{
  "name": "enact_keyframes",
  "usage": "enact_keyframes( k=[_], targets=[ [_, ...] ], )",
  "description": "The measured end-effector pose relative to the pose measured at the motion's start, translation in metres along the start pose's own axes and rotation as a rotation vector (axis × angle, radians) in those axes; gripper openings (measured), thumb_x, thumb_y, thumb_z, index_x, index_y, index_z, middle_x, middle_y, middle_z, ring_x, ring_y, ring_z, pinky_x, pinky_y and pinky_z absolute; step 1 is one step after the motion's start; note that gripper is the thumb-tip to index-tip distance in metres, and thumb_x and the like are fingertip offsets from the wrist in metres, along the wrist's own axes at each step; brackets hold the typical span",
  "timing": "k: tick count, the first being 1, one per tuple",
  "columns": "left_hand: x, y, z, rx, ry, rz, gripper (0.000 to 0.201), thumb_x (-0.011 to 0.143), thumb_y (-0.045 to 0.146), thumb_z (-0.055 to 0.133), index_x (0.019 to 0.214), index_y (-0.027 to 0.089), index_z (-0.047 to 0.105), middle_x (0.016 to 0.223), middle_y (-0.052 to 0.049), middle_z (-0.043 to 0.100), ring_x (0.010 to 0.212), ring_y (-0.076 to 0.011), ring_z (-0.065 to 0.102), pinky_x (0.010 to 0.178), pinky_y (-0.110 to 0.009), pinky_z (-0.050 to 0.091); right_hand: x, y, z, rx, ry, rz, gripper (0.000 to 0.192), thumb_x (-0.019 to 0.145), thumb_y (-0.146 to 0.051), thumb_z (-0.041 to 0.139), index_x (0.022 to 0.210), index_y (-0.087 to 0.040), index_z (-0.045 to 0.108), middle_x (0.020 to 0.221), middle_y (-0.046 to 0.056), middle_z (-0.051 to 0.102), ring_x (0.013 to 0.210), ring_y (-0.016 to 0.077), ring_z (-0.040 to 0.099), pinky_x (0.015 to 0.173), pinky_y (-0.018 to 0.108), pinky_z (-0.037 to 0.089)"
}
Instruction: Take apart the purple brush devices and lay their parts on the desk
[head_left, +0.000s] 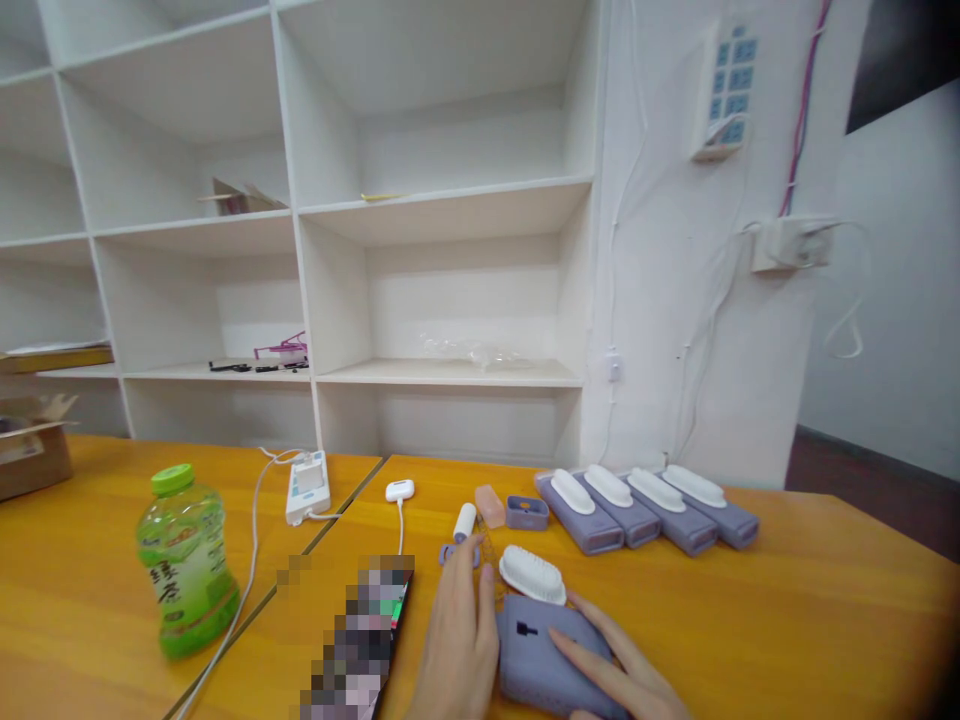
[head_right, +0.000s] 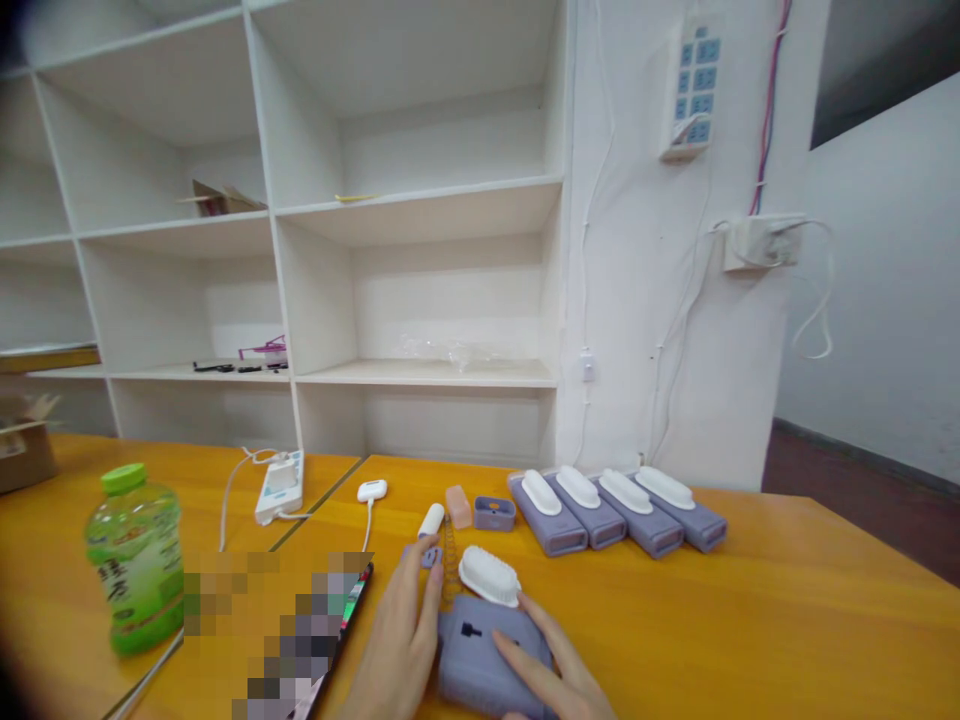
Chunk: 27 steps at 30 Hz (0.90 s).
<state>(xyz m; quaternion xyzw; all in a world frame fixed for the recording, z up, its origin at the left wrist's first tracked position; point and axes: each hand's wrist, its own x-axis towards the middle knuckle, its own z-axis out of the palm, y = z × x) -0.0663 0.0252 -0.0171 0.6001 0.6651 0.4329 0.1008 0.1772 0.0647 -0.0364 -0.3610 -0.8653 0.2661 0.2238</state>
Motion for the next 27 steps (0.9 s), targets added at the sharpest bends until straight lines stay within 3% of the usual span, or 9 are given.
enact_keyframes(
  k=[5,9,12,15,19,23,25,27],
  targets=[
    [-0.002,-0.014,0.032,0.174,0.304,0.394,0.037,0.102,0.028,0.047,0.137,0.025,0.06,0.148,-0.013,0.062,0.14,-0.0304,0.056,0.113,-0.055,0.051,0.031,-0.011,0.001,0.013,0.029,-0.012,0.052,0.095,-0.038,0.066,0.146,-0.033,0.06,0.173,0.009,0.02,0.158,0.035,0.021,0.127,0.055,0.021],
    [-0.004,-0.025,0.068,0.383,0.335,0.522,0.047,0.083,0.012,0.06,0.127,0.027,0.068,0.138,-0.011,0.072,0.128,-0.0317,0.067,0.107,-0.052,0.057,0.055,-0.017,0.006,0.011,0.003,-0.044,0.068,0.092,-0.022,0.06,0.158,-0.019,0.044,0.175,0.016,0.01,0.16,0.0307,0.016,0.129,0.048,0.021],
    [-0.004,-0.026,0.078,0.486,0.299,0.525,0.065,0.074,0.006,0.058,0.137,0.025,0.064,0.144,-0.01,0.068,0.135,-0.0303,0.063,0.114,-0.056,0.052,0.065,-0.013,0.014,-0.018,0.028,-0.061,0.073,0.09,-0.017,0.056,0.16,-0.013,0.039,0.175,0.019,0.012,0.16,0.0287,0.016,0.129,0.045,0.022],
    [-0.002,-0.022,0.072,0.521,0.228,0.478,0.071,0.072,0.005,0.056,0.14,0.025,0.062,0.155,-0.008,0.058,0.144,-0.0305,0.053,0.119,-0.062,0.044,0.068,0.0,0.026,-0.045,0.131,-0.009,0.073,0.09,-0.019,0.055,0.161,-0.014,0.038,0.175,0.018,0.015,0.161,0.0293,0.017,0.129,0.048,0.02],
    [-0.002,-0.017,0.068,0.499,0.206,0.436,0.062,0.079,0.009,0.055,0.138,0.026,0.065,0.16,-0.006,0.052,0.149,-0.0302,0.048,0.124,-0.063,0.037,0.068,0.016,0.037,0.006,0.256,0.012,0.075,0.096,-0.037,0.056,0.163,-0.014,0.032,0.175,0.017,0.016,0.161,0.0297,0.016,0.13,0.051,0.02],
    [-0.003,-0.025,0.08,0.509,0.245,0.431,0.057,0.088,0.013,0.051,0.144,0.025,0.061,0.16,-0.006,0.051,0.148,-0.0292,0.049,0.124,-0.065,0.037,0.069,0.02,0.037,0.056,0.29,-0.037,0.078,0.098,-0.043,0.056,0.165,-0.018,0.024,0.175,0.013,0.016,0.162,0.0269,0.014,0.131,0.051,0.018],
    [-0.001,-0.03,0.084,0.54,0.261,0.427,0.054,0.093,0.018,0.05,0.146,0.022,0.059,0.16,-0.008,0.051,0.146,-0.0311,0.051,0.122,-0.067,0.039,0.07,0.018,0.033,0.11,0.311,-0.054,0.074,0.099,-0.044,0.054,0.164,-0.021,0.027,0.175,0.011,0.02,0.162,0.027,0.017,0.131,0.052,0.018],
    [0.002,-0.032,0.083,0.576,0.308,0.439,0.049,0.097,0.024,0.05,0.145,0.019,0.06,0.158,-0.01,0.054,0.145,-0.0311,0.053,0.126,-0.067,0.032,0.075,0.016,0.028,0.221,0.366,-0.048,0.068,0.1,-0.048,0.052,0.16,-0.023,0.034,0.172,0.01,0.029,0.16,0.0273,0.024,0.13,0.052,0.02]
  ],
)
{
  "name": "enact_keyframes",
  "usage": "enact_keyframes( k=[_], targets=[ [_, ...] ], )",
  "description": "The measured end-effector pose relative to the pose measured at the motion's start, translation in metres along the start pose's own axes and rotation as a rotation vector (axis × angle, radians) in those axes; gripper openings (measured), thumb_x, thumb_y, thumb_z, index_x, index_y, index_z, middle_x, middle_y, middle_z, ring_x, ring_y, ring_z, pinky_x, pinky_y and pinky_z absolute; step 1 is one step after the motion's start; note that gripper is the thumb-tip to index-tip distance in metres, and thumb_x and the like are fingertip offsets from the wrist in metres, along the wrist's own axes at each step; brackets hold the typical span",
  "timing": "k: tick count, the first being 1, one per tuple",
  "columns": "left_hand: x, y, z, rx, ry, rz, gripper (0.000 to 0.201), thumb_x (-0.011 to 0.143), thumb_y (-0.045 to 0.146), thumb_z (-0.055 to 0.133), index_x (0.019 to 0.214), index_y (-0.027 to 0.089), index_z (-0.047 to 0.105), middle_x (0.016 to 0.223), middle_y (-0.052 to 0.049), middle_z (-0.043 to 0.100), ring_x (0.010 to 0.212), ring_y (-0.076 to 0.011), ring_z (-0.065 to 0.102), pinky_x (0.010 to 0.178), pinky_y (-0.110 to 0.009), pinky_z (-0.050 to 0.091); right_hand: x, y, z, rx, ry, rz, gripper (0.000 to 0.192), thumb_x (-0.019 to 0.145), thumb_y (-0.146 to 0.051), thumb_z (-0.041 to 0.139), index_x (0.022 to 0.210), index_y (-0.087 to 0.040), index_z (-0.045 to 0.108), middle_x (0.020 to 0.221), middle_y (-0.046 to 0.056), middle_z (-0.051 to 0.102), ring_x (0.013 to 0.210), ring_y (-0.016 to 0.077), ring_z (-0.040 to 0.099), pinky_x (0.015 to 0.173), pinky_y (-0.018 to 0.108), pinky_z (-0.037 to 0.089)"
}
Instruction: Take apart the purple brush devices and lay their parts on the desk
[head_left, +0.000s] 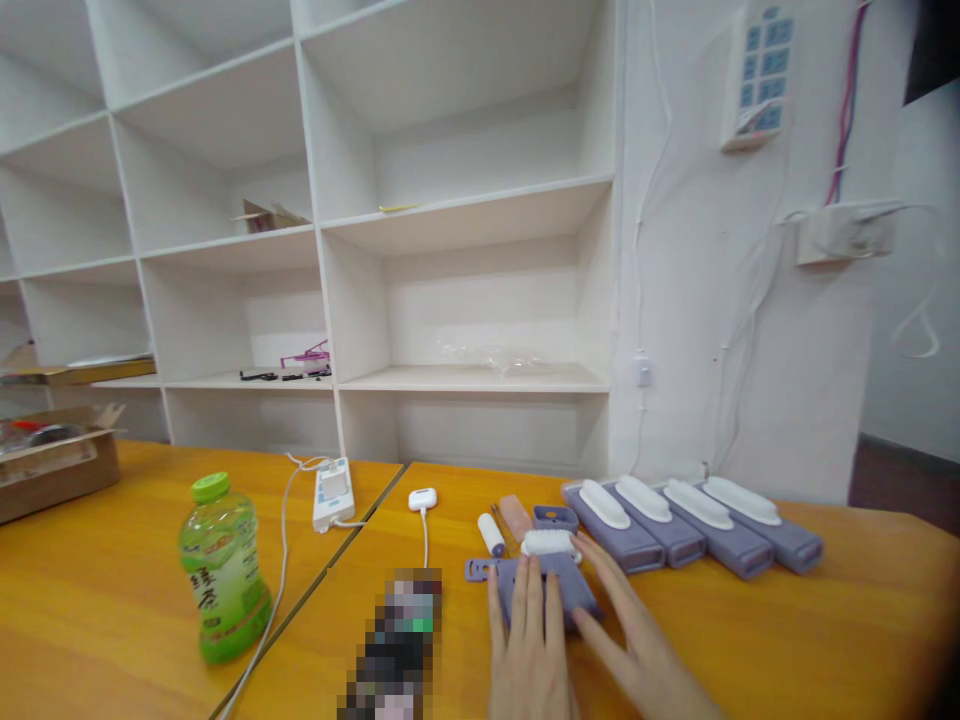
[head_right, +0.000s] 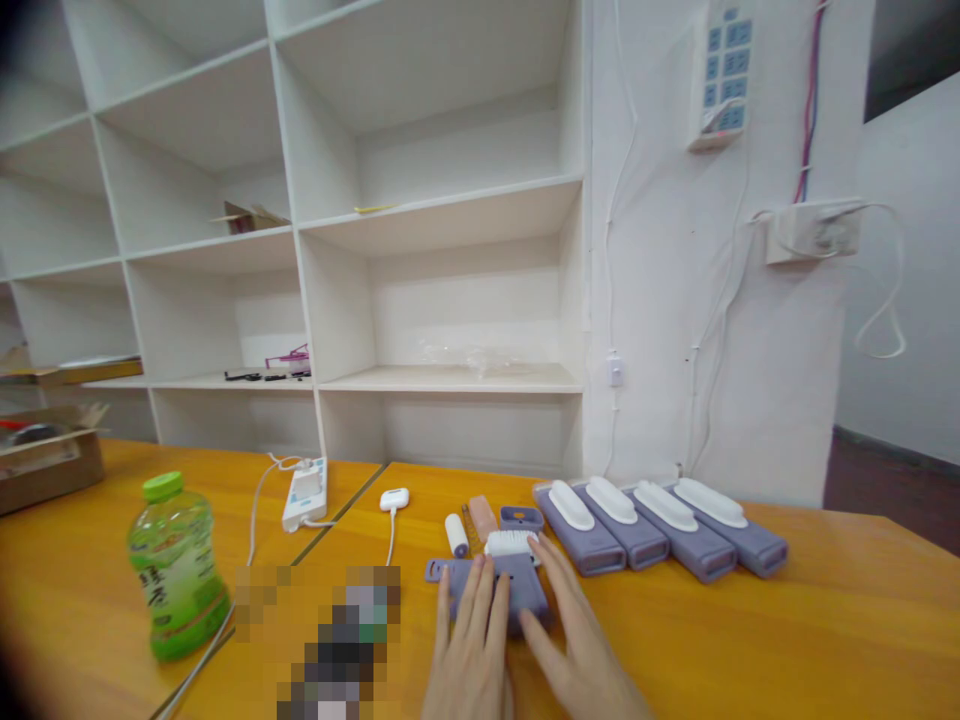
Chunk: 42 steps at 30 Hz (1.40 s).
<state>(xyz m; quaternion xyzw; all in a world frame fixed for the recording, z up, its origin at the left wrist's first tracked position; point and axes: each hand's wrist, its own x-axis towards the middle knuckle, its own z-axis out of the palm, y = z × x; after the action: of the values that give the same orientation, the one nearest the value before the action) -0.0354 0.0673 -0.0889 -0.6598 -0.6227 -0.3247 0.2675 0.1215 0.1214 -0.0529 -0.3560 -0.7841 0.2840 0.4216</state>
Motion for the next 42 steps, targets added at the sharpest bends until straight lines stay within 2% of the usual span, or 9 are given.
enact_keyframes(
  k=[4,8,11,18,22,25,31,35,42],
  targets=[
    [0.01,0.01,-0.009,0.046,0.198,0.084,0.039,0.099,0.022,0.05,0.134,0.018,0.067,0.147,-0.008,0.067,0.14,-0.0238,0.058,0.135,-0.054,-0.002,0.025,0.001,0.003,0.127,0.138,0.067,0.061,0.099,-0.056,0.052,0.15,-0.024,0.047,0.165,0.012,0.041,0.155,0.0278,0.035,0.13,0.053,0.022],
    [0.013,0.041,-0.005,-0.08,0.545,0.1,0.019,0.096,0.018,0.059,0.097,0.024,0.077,0.12,-0.003,0.082,0.124,-0.0221,0.07,0.134,-0.048,0.021,0.06,0.009,0.016,0.138,0.178,0.095,0.058,0.096,-0.062,0.051,0.137,-0.021,0.06,0.155,0.014,0.054,0.148,0.0305,0.044,0.13,0.054,0.024],
    [0.006,0.057,0.008,-0.082,0.582,0.085,0.008,0.091,0.021,0.071,0.085,0.027,0.075,0.113,-0.003,0.084,0.122,-0.0247,0.072,0.132,-0.049,0.027,0.079,0.012,0.023,0.153,0.201,0.11,0.058,0.095,-0.063,0.051,0.129,-0.019,0.066,0.148,0.016,0.061,0.144,0.0322,0.05,0.128,0.054,0.027],
    [-0.001,0.028,0.005,-0.011,0.236,0.171,0.033,0.1,0.025,0.056,0.131,0.026,0.068,0.157,0.002,0.056,0.15,-0.0193,0.046,0.136,-0.049,0.003,0.085,0.008,0.027,0.222,0.204,0.123,0.058,0.09,-0.067,0.056,0.118,-0.02,0.075,0.135,0.013,0.072,0.134,0.033,0.06,0.125,0.049,0.035],
    [0.004,0.012,-0.01,-0.015,0.038,0.197,0.045,0.099,0.02,0.05,0.143,0.024,0.06,0.158,-0.006,0.053,0.145,-0.0255,0.052,0.121,-0.053,0.047,0.082,0.011,0.025,0.276,0.201,0.15,0.06,0.09,-0.069,0.056,0.116,-0.02,0.077,0.133,0.012,0.075,0.132,0.0334,0.062,0.122,0.048,0.04],
    [0.01,0.007,-0.019,-0.03,-0.097,0.157,0.043,0.106,0.027,0.041,0.142,0.016,0.062,0.154,-0.013,0.057,0.139,-0.0314,0.059,0.108,-0.054,0.06,0.082,0.016,0.025,0.306,0.232,0.193,0.063,0.093,-0.069,0.051,0.125,-0.021,0.074,0.143,0.01,0.069,0.142,0.0329,0.054,0.125,0.05,0.033],
    [0.022,0.0,-0.043,-0.165,-0.349,0.07,0.056,0.108,0.042,0.035,0.15,0.009,0.054,0.159,-0.021,0.046,0.145,-0.0409,0.047,0.118,-0.063,0.047,0.081,0.01,0.026,0.363,0.088,0.214,0.064,0.095,-0.069,0.051,0.129,-0.02,0.074,0.145,0.009,0.067,0.146,0.0299,0.051,0.128,0.05,0.027],
    [0.026,-0.006,-0.058,-0.247,-0.42,0.039,0.064,0.102,0.046,0.048,0.153,0.007,0.049,0.163,-0.023,0.04,0.152,-0.0433,0.035,0.124,-0.069,0.029,0.074,-0.002,0.026,0.381,-0.027,0.197,0.067,0.096,-0.071,0.049,0.132,-0.02,0.073,0.147,0.01,0.066,0.146,0.0288,0.051,0.129,0.05,0.024],
    [0.027,-0.015,-0.07,-0.27,-0.418,-0.001,0.067,0.096,0.039,0.058,0.155,0.01,0.047,0.167,-0.022,0.033,0.157,-0.0426,0.023,0.125,-0.074,0.017,0.065,-0.003,0.026,0.369,-0.052,0.168,0.067,0.105,-0.063,0.03,0.134,-0.017,0.069,0.135,0.013,0.074,0.131,0.0269,0.067,0.111,0.044,0.053]
  ],
)
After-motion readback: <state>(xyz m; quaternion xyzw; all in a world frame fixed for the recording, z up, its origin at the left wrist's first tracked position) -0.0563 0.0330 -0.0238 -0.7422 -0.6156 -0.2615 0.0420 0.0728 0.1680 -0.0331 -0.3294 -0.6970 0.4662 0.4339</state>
